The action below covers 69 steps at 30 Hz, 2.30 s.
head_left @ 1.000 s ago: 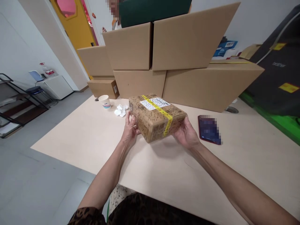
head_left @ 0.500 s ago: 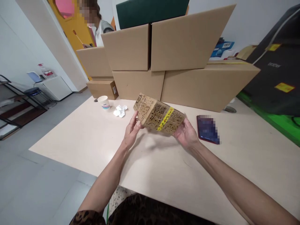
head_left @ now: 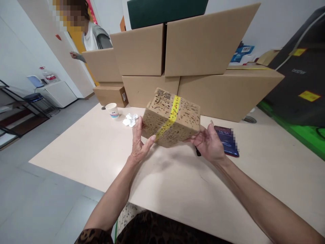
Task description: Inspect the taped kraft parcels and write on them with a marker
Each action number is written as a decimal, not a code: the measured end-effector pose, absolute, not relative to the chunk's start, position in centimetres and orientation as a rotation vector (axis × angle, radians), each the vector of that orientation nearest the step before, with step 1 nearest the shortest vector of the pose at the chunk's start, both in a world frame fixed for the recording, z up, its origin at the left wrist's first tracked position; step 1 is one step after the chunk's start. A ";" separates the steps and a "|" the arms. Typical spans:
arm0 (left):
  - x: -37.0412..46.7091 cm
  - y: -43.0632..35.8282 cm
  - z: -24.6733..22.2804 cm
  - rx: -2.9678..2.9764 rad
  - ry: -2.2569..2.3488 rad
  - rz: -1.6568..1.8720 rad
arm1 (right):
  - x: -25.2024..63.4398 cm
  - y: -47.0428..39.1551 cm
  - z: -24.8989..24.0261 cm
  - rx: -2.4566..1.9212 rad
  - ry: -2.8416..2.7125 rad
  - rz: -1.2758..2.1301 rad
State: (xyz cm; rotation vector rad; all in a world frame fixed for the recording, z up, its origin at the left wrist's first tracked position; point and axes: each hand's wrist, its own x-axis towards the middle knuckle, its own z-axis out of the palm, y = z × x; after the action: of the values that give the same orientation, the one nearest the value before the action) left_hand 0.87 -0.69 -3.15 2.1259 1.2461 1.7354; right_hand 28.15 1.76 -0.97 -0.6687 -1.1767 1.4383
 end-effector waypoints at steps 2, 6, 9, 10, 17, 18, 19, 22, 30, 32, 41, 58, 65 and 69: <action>1.1 -0.8 -3.2 1.995 1.256 1.714 | 28.3 1.6 -0.2 -0.642 -1.200 1.371; 1.8 -0.9 -3.0 1.767 1.268 1.610 | 28.7 1.9 -0.1 -0.657 -1.180 1.291; 2.3 -0.8 -2.6 1.606 1.235 1.531 | 28.7 2.6 -1.2 -0.769 -1.175 1.246; 2.4 -0.7 -2.6 1.561 1.204 1.486 | 28.7 2.8 -1.8 -0.815 -1.181 1.239; 2.6 -0.5 -2.8 1.415 1.029 1.268 | 27.3 2.5 -4.2 -0.886 -1.199 1.459; 2.6 -0.5 -2.8 1.410 0.999 1.272 | 27.1 2.4 -4.3 -0.870 -1.189 1.485; 2.6 -0.5 -2.7 1.407 0.975 1.279 | 27.0 2.3 -4.3 -0.860 -1.180 1.500; 2.3 -0.3 -2.7 1.409 0.952 1.303 | 27.0 2.2 -4.4 -0.860 -1.154 1.513; 1.6 0.5 -3.7 1.417 1.138 1.346 | 27.2 3.0 -5.8 -0.888 -0.994 1.540; 1.6 0.5 -3.9 1.419 1.117 1.313 | 27.0 2.9 -5.9 -0.882 -0.972 1.540; 0.9 0.3 -4.0 1.659 1.131 1.485 | 26.7 1.3 -3.7 -0.831 -1.139 1.275; 2.4 -1.8 -2.4 2.264 0.930 1.579 | 26.6 1.9 -2.2 -0.756 -1.090 1.053; 3.8 -2.4 -2.0 1.901 0.773 1.320 | 25.5 2.8 -3.9 -0.812 -0.992 1.171; 3.9 -2.1 -2.4 1.876 0.684 1.126 | 26.2 2.1 -5.6 -0.909 -1.072 1.256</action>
State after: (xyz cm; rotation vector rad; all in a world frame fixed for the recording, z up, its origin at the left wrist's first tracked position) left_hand 3.86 -2.08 -2.37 1.8762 0.6839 1.1259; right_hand 26.25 2.07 -5.55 -0.9088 -1.0717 1.2559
